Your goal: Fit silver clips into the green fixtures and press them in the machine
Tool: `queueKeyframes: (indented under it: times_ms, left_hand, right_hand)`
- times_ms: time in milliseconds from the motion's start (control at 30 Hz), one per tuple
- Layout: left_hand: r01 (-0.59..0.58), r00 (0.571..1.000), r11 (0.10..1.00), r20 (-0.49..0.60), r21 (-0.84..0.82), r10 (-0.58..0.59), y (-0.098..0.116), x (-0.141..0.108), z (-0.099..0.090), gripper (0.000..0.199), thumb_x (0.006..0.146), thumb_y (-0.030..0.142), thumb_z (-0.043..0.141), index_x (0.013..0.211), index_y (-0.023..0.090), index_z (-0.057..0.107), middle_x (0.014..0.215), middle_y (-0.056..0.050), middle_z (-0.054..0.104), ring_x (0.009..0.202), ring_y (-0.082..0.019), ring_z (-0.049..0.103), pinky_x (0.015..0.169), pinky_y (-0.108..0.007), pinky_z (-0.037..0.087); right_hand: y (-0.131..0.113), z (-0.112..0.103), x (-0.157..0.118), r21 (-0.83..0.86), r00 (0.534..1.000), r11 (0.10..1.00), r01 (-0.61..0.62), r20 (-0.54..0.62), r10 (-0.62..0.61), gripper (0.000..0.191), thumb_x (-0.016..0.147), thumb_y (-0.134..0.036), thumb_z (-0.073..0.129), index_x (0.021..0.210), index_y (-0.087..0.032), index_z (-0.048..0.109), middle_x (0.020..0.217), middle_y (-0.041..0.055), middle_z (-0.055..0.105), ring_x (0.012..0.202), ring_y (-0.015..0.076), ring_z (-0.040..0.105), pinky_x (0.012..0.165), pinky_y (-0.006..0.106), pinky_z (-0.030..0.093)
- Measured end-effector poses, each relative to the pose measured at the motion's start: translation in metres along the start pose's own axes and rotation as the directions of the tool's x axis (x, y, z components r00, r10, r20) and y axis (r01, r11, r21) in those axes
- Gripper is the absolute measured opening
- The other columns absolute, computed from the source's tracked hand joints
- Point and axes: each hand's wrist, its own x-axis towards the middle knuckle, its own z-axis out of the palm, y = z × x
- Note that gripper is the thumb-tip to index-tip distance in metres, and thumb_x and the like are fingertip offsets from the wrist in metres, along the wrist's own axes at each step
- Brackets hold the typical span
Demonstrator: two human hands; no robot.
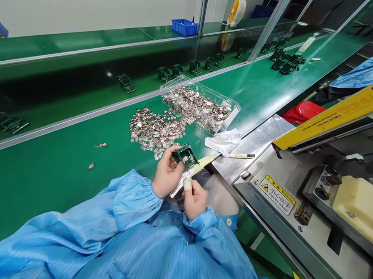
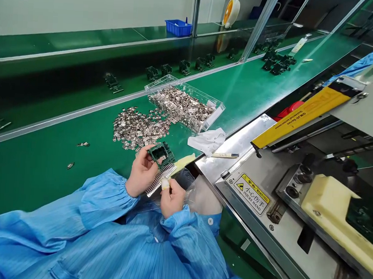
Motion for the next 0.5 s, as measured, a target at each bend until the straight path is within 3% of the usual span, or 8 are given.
queueKeyframes:
  times_ms: [133,233,367,500]
  left_hand:
    - [-0.015,0.998,1.000,-0.059,-0.006,0.014,0.000,0.002,0.001,0.036,0.078,0.026,0.069,0.111,0.020,0.055,0.100,-0.004,0.063,0.091,-0.015,0.063,0.082,-0.026,0.051]
    - [-0.036,0.998,0.999,-0.056,-0.008,0.035,0.000,0.002,0.002,0.033,0.079,0.025,0.068,0.109,0.020,0.055,0.098,-0.003,0.063,0.088,-0.014,0.063,0.080,-0.025,0.052]
    - [-0.045,0.998,0.998,-0.047,-0.047,0.043,0.001,0.003,0.002,0.034,0.079,0.024,0.069,0.110,0.020,0.055,0.096,-0.003,0.064,0.088,-0.013,0.063,0.080,-0.023,0.052]
    - [-0.054,0.996,0.996,-0.074,-0.075,0.048,0.004,0.005,0.000,0.035,0.078,0.027,0.072,0.108,0.020,0.056,0.095,-0.003,0.065,0.088,-0.013,0.064,0.082,-0.024,0.053]
  right_hand:
    - [0.007,-0.006,0.003,-0.126,0.992,0.985,0.119,0.045,-0.114,0.033,0.087,-0.036,0.043,0.058,-0.023,0.037,0.053,-0.0008,0.044,0.052,0.0140,0.041,0.051,0.027,0.032]
    - [0.005,-0.011,0.004,-0.208,0.984,0.966,0.153,0.120,-0.130,0.027,0.087,-0.030,0.040,0.061,-0.023,0.039,0.059,0.0017,0.049,0.055,0.0158,0.044,0.055,0.029,0.034]
    - [-0.002,-0.021,0.005,-0.315,0.965,0.940,0.130,0.257,-0.048,0.010,0.078,-0.016,0.046,0.071,-0.022,0.049,0.072,0.0056,0.059,0.066,0.0192,0.055,0.061,0.029,0.038]
    - [-0.003,-0.033,0.012,-0.419,0.932,0.907,0.048,0.345,0.110,0.024,0.065,-0.001,0.049,0.077,-0.022,0.052,0.065,0.0010,0.061,0.062,0.0185,0.058,0.057,0.026,0.037]
